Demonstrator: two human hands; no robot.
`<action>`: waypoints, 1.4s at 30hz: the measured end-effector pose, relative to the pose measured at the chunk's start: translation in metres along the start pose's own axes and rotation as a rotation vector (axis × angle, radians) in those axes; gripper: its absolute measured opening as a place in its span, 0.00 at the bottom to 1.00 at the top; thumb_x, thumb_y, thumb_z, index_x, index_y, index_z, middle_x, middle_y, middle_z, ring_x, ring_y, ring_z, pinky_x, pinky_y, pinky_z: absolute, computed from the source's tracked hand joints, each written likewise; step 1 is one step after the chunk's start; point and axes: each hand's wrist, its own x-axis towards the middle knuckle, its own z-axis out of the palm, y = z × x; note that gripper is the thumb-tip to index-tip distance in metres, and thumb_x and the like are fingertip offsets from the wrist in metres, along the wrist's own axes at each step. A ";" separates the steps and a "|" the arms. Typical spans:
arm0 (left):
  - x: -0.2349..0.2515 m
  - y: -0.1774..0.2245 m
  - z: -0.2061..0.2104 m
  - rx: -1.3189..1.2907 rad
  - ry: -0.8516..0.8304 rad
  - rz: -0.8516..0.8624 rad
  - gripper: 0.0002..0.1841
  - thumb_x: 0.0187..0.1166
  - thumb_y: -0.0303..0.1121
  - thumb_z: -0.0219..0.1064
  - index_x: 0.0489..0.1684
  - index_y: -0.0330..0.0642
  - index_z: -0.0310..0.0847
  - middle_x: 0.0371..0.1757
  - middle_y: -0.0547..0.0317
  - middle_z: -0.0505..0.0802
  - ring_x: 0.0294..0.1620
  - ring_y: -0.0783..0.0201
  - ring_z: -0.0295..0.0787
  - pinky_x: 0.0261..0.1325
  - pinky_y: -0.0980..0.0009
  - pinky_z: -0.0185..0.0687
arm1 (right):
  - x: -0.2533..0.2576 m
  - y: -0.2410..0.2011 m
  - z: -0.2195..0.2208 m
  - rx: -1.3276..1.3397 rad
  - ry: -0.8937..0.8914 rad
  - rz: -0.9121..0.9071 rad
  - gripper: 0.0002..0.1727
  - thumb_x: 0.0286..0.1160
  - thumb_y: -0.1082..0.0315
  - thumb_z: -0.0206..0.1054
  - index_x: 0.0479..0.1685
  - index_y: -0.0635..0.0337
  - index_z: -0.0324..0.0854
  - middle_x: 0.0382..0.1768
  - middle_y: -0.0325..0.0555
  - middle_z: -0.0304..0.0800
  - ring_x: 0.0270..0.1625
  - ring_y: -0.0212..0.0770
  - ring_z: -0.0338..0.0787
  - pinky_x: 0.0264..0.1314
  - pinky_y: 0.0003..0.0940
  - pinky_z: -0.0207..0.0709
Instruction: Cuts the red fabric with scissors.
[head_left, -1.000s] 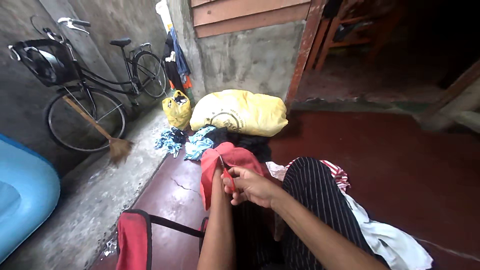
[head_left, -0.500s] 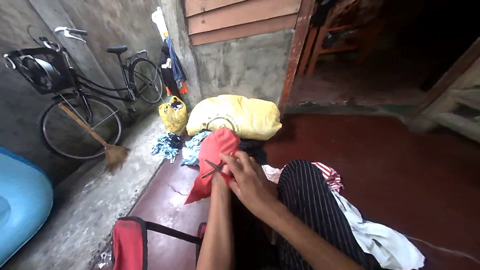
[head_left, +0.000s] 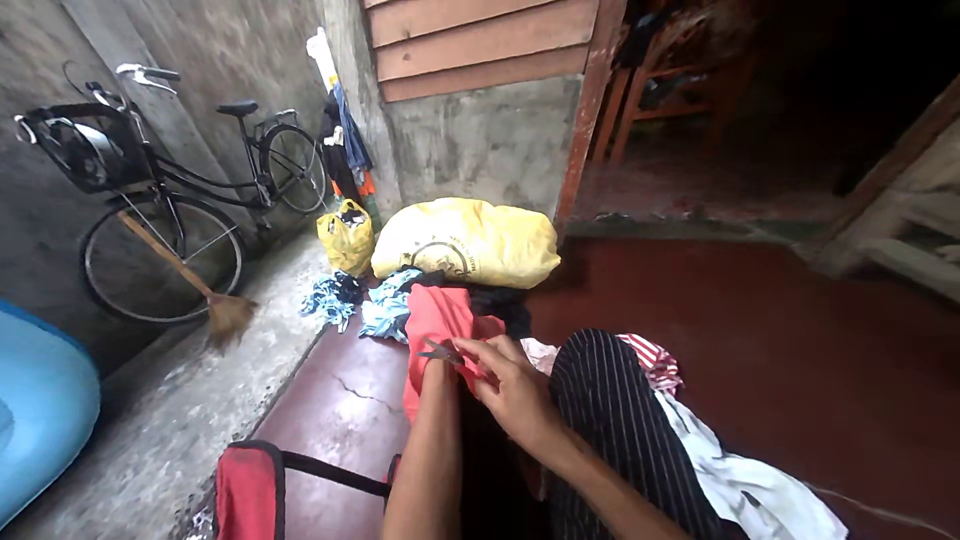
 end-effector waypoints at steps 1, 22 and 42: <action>0.000 0.003 -0.004 0.008 0.009 -0.025 0.15 0.89 0.23 0.52 0.62 0.20 0.77 0.61 0.35 0.87 0.62 0.57 0.82 0.70 0.67 0.73 | -0.003 0.001 -0.002 0.010 -0.018 0.032 0.30 0.65 0.78 0.70 0.70 0.44 0.86 0.52 0.49 0.85 0.45 0.40 0.88 0.47 0.37 0.87; -0.044 -0.027 -0.009 0.409 0.034 -0.171 0.18 0.90 0.33 0.55 0.68 0.30 0.80 0.69 0.38 0.86 0.74 0.52 0.80 0.78 0.60 0.69 | -0.082 -0.007 -0.024 0.635 -0.119 0.241 0.29 0.68 0.62 0.78 0.70 0.60 0.77 0.48 0.42 0.95 0.44 0.38 0.95 0.43 0.32 0.91; -0.044 -0.032 -0.018 0.473 -0.200 -0.202 0.14 0.85 0.24 0.56 0.61 0.27 0.82 0.59 0.35 0.88 0.57 0.50 0.87 0.65 0.57 0.78 | -0.078 -0.014 -0.016 1.110 -0.680 0.576 0.23 0.70 0.66 0.77 0.61 0.58 0.73 0.38 0.46 0.94 0.37 0.42 0.96 0.40 0.35 0.91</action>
